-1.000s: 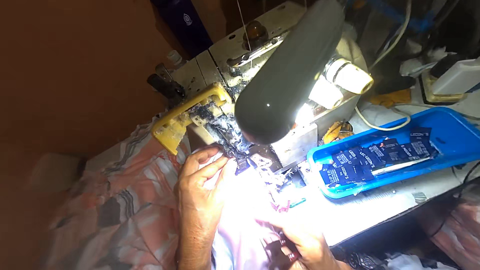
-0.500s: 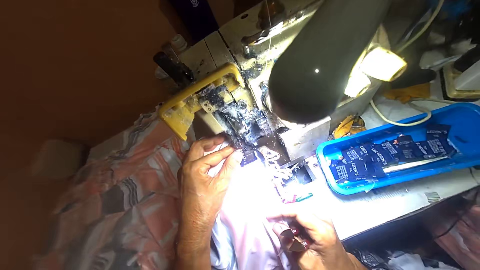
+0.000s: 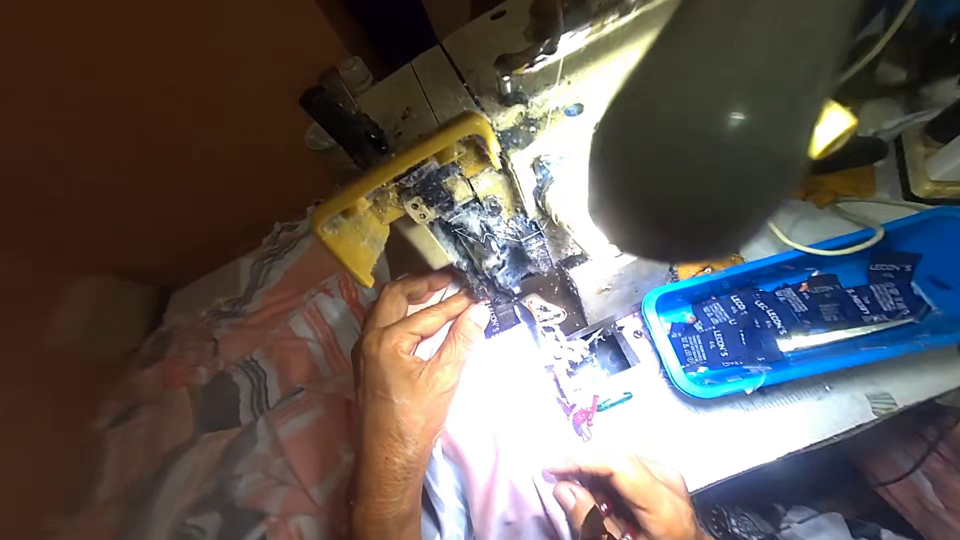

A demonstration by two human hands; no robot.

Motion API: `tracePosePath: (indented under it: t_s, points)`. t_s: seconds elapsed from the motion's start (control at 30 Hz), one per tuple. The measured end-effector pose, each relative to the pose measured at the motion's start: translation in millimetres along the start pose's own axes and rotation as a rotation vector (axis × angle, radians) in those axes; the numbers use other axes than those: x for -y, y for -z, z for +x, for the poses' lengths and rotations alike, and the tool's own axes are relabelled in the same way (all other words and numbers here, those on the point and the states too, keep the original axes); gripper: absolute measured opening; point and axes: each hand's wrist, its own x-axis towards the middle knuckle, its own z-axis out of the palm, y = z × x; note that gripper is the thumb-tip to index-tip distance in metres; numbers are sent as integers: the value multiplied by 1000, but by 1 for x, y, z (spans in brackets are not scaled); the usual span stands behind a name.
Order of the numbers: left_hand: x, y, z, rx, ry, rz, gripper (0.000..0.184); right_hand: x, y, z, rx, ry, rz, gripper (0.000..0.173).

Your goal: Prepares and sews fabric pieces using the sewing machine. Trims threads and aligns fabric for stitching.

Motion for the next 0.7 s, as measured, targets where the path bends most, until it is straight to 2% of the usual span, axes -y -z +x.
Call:
tracePosePath:
  t_s: [0.07, 0.2, 0.3, 0.33, 0.4, 0.5, 0.57, 0.63, 0.7]
  points:
    - [1, 0, 3, 5, 32, -4, 23, -2, -5, 6, 10, 22, -43, 11]
    - [4, 0, 24, 7, 159, 31, 25, -2, -29, 40, 80, 200, -200, 13]
    - [13, 7, 31, 20, 362, -127, 61, 6, -43, 63, 123, 192, -344, 10]
    - [16, 13, 25, 37, 436, -224, 66, 9, -44, 63, 139, 186, -365, 10]
    - [16, 24, 0, -12, 520, -366, 56, 19, -42, 47, 172, 186, -353, 11]
    - [4, 33, -54, -189, 384, -412, 29, 29, -22, 10, 140, 140, -306, 22]
    - [-7, 36, -83, -222, 219, -398, 23, 26, 1, -2, 103, 76, -279, 30]
    - [-10, 35, -93, -268, 116, -225, 29, 17, 19, -4, 56, 5, -313, 28]
    - [-10, 38, -84, -268, 56, -35, 39, 13, 31, 2, 60, -90, -327, 35]
